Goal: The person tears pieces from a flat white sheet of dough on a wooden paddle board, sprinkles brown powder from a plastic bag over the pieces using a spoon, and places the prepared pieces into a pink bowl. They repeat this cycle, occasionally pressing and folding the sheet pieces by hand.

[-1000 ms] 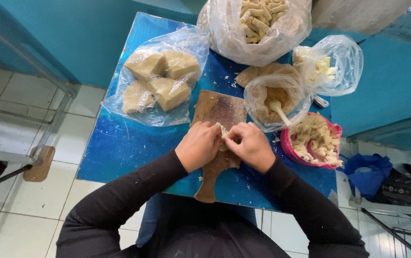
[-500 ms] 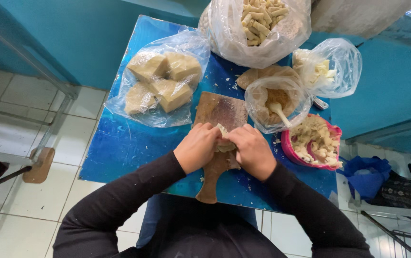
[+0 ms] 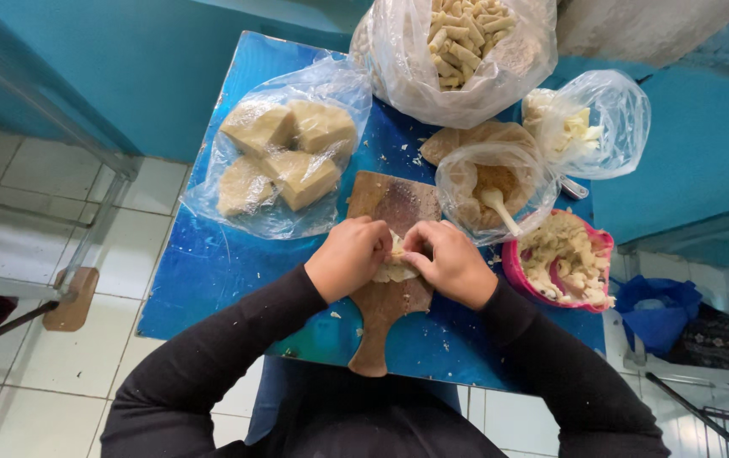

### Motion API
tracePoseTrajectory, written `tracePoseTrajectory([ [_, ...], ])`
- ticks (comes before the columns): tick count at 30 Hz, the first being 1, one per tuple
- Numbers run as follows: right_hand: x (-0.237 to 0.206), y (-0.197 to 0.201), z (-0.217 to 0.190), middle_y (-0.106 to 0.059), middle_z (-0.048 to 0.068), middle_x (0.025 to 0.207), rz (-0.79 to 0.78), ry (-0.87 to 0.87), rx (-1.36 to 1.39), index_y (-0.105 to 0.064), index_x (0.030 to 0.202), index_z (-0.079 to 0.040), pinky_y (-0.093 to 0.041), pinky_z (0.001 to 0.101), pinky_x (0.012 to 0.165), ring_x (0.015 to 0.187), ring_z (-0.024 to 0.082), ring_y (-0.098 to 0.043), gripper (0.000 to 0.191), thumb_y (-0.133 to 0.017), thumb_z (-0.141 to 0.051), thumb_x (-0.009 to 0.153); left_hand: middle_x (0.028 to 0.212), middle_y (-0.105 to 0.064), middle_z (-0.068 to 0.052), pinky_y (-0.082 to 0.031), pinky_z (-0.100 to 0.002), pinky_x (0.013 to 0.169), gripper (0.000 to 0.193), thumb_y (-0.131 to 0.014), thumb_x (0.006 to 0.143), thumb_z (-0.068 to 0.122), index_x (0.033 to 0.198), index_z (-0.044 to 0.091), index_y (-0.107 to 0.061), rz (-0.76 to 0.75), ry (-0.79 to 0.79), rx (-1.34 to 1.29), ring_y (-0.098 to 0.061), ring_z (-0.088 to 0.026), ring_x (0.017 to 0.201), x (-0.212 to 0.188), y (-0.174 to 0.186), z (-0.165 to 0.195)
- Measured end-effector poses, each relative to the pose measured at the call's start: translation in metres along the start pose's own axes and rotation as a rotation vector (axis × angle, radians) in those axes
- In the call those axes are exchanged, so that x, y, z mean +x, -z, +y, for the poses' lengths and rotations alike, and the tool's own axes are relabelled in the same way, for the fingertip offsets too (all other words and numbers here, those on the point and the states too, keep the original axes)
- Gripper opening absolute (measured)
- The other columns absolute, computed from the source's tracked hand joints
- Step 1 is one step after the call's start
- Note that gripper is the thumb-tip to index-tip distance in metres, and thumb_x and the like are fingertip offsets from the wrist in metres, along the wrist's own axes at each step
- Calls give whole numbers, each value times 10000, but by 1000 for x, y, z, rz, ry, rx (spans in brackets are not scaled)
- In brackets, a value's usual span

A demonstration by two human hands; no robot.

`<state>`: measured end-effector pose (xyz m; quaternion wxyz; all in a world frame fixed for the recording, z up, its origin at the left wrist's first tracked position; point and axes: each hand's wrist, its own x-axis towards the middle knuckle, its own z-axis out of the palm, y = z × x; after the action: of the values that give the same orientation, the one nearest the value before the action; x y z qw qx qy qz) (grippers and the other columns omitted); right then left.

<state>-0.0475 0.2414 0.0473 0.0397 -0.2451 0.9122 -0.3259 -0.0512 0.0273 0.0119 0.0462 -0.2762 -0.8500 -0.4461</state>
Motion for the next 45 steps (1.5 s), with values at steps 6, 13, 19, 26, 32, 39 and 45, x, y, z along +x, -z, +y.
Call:
tracePoseTrajectory([
  [6, -5, 0, -10, -687, 81, 934, 89, 229, -160, -691, 966, -88, -482, 422, 821, 917, 328, -590, 196, -660, -16, 786, 866, -646, -122, -489, -455, 784, 167, -633, 760, -37, 872, 85, -655, -55, -86, 163, -605, -366, 871, -4, 3, 6],
  [13, 2, -1, -13, -684, 61, 908, 145, 178, -126, -731, 923, -102, -482, 401, 800, 896, 306, -586, 83, -696, -83, 850, 872, -626, -119, -466, -456, 783, 102, -656, 834, 32, 929, 54, -626, -66, -54, 132, -589, -359, 874, -3, 13, 11],
  [19, 15, 1, -4, -701, 55, 871, 40, -72, 61, -734, 899, -109, -495, 380, 766, 841, 278, -620, 57, -733, -128, 845, 884, -599, -131, -482, -421, 791, 106, -636, 812, 18, 886, 93, -635, 63, -106, 162, -572, -352, 904, -4, 11, 9],
  [26, 10, -1, -17, -697, 32, 902, 165, 180, -180, -715, 894, -117, -455, 410, 787, 903, 296, -600, 59, -699, -107, 838, 877, -600, -115, -458, -442, 796, 109, -640, 871, 32, 961, 65, -590, 4, -93, 176, -561, -347, 873, -6, 14, 10],
  [32, 10, -2, -20, -682, 31, 894, 165, 152, -256, -713, 903, -117, -445, 416, 791, 908, 289, -596, 58, -725, -151, 858, 883, -584, -121, -466, -430, 800, 111, -644, 844, 43, 931, 62, -577, -3, -117, 252, -558, -338, 878, -5, 14, 10],
  [39, 13, -3, -15, -684, 26, 929, 220, 101, -141, -720, 954, -124, -456, 400, 797, 904, 284, -586, 110, -741, -167, 854, 918, -574, -133, -473, -421, 808, 115, -638, 810, 36, 920, 59, -611, 55, -125, 325, -549, -342, 917, -5, 9, 4],
  [45, 5, -6, -23, -714, -20, 1002, 244, 274, -401, -734, 1012, -149, -425, 410, 816, 954, 253, -591, 251, -679, -60, 784, 988, -612, -131, -473, -445, 852, 283, -714, 815, 69, 1071, 42, -595, 106, -125, 196, -564, -357, 964, -6, 15, 7],
])
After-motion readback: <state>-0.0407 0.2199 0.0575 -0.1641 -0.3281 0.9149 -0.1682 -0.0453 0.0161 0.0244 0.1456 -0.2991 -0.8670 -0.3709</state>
